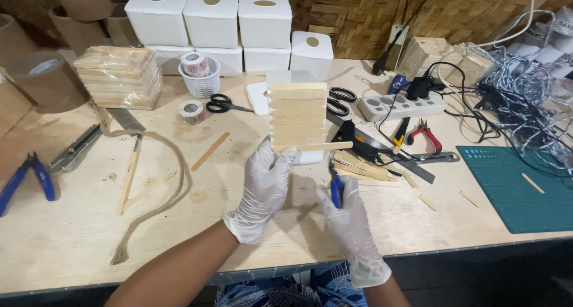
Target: Gluing popsicle sticks onto a plastic container using a hot glue gun to create a decorative object.
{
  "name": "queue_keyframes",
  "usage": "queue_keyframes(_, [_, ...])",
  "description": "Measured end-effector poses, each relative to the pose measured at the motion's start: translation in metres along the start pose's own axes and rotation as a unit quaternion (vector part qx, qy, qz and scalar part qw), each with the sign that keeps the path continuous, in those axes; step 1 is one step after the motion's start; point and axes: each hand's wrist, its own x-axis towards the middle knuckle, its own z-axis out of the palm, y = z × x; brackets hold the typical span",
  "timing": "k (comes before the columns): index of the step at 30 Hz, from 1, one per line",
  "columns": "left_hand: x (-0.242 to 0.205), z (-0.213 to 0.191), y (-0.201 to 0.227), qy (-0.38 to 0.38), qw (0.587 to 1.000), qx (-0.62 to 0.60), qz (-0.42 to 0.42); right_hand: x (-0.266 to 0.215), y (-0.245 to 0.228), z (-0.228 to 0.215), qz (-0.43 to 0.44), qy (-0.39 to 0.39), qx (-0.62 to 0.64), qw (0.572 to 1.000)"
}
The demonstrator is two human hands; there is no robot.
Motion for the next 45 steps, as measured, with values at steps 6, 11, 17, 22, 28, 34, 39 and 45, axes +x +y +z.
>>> queue_keyframes(6, [0.01,-0.008,-0.009,0.005,0.999,0.035,-0.031,0.018,-0.002,-0.004,-0.081,0.014,0.395,0.915])
queue_keyframes(11, [0.014,-0.006,-0.003,-0.007,0.993,0.044,-0.106,0.049,-0.017,-0.001,-0.115,0.052,0.455,0.882])
queue_keyframes(17, [0.029,-0.025,-0.026,-0.117,0.922,0.363,-0.068,0.042,-0.034,-0.003,-0.082,0.183,0.357,0.912])
queue_keyframes(22, [0.048,0.009,0.026,0.044,0.89,0.249,-0.38,0.058,-0.002,-0.023,-0.102,0.242,0.319,0.91])
queue_keyframes(28, [0.048,0.0,0.021,-0.183,0.787,0.532,-0.255,0.049,-0.024,-0.033,-0.087,0.18,0.333,0.922])
queue_keyframes(34, [0.036,-0.027,0.004,-0.21,0.78,0.589,0.032,0.073,-0.039,-0.061,-0.112,0.047,0.218,0.968])
queue_keyframes(39, [0.03,-0.02,0.008,-0.246,0.92,0.287,-0.107,0.107,-0.035,-0.069,-0.099,-0.016,0.185,0.978])
queue_keyframes(45, [0.014,-0.016,-0.038,-0.182,0.87,0.437,0.136,0.091,-0.029,-0.059,-0.091,0.0,0.188,0.978])
